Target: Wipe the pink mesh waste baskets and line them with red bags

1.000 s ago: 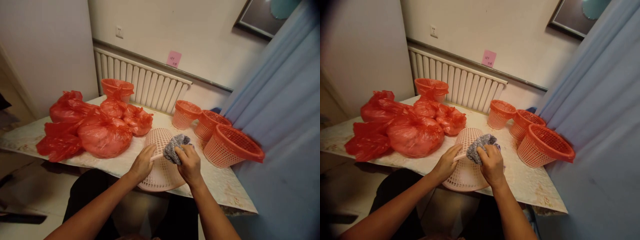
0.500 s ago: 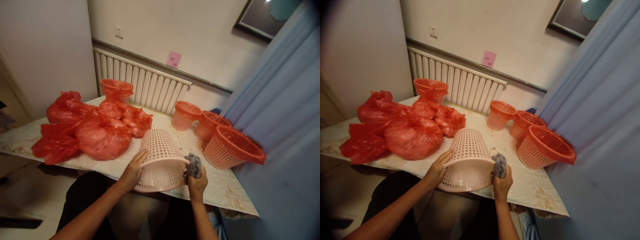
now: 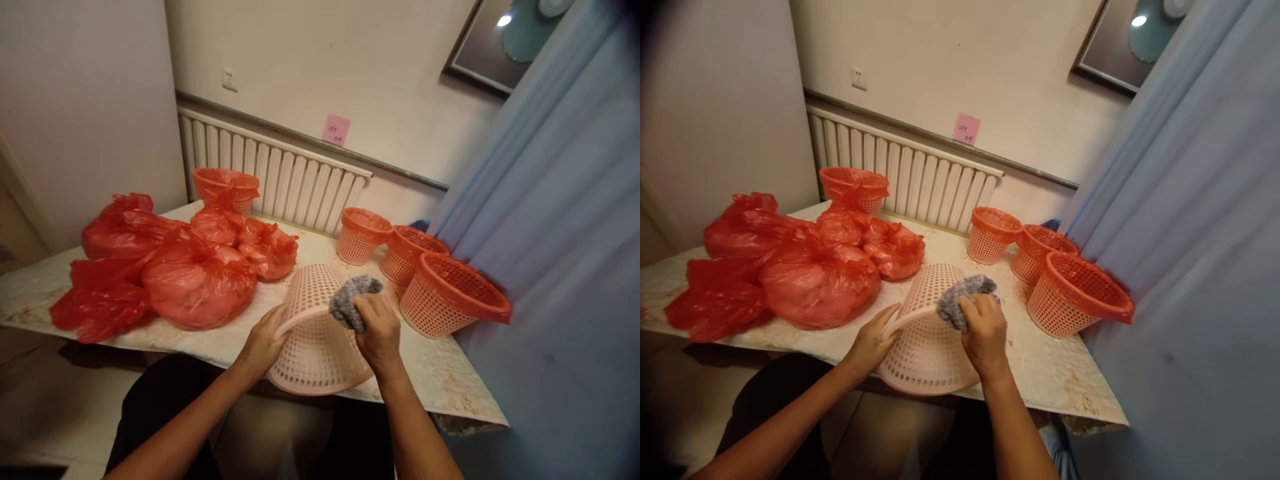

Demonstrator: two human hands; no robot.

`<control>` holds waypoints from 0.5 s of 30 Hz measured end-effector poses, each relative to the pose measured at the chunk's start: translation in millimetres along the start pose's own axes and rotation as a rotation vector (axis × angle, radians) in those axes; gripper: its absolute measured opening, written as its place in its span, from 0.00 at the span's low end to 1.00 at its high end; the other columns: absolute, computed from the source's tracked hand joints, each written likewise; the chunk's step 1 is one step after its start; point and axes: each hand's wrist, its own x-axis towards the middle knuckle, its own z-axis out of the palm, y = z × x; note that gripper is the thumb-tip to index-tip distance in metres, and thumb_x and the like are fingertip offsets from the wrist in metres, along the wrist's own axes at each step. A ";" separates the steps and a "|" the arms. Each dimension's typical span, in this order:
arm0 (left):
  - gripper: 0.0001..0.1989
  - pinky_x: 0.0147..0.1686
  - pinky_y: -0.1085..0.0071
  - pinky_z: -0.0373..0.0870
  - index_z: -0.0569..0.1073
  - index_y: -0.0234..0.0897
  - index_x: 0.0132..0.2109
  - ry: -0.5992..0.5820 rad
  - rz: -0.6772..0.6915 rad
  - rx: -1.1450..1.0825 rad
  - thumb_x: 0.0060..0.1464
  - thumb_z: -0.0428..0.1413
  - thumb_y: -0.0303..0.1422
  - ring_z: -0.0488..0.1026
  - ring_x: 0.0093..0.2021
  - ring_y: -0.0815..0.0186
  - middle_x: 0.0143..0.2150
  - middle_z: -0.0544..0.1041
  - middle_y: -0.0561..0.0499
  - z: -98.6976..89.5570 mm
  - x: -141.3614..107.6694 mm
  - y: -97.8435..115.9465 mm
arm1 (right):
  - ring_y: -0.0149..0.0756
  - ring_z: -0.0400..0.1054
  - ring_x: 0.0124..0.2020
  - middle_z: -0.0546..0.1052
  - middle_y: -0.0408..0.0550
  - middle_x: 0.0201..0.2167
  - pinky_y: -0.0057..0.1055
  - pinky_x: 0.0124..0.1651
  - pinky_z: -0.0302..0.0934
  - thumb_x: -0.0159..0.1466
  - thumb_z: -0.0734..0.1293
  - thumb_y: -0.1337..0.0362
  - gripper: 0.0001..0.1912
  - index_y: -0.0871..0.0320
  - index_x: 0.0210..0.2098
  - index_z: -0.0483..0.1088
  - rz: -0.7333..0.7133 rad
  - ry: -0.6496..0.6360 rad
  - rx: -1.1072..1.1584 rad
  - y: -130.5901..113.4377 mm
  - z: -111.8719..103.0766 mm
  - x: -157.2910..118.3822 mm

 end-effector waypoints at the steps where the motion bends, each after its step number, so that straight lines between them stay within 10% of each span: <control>1: 0.26 0.60 0.54 0.66 0.66 0.34 0.59 -0.007 0.047 0.000 0.52 0.51 0.24 0.69 0.59 0.57 0.59 0.72 0.40 1.8 4.7 7.4 | 0.40 0.64 0.40 0.72 0.52 0.38 0.36 0.44 0.59 0.62 0.60 0.73 0.14 0.56 0.44 0.71 -0.054 -0.049 -0.021 -6.8 -0.3 6.4; 9: 0.33 0.62 0.49 0.61 0.66 0.31 0.61 -0.100 0.224 0.046 0.47 0.44 0.17 0.63 0.64 0.56 0.62 0.68 0.37 0.8 15.0 14.1 | 0.41 0.64 0.43 0.72 0.52 0.42 0.38 0.46 0.61 0.61 0.60 0.74 0.18 0.56 0.49 0.69 -0.078 -0.100 0.086 -12.8 12.9 1.4; 15: 0.31 0.63 0.51 0.62 0.64 0.32 0.63 -0.059 0.203 0.033 0.51 0.44 0.19 0.63 0.64 0.57 0.63 0.67 0.38 -6.6 -0.7 -5.2 | 0.39 0.66 0.41 0.73 0.49 0.38 0.37 0.45 0.62 0.60 0.64 0.67 0.12 0.56 0.44 0.69 0.270 0.085 0.198 18.2 19.9 -47.2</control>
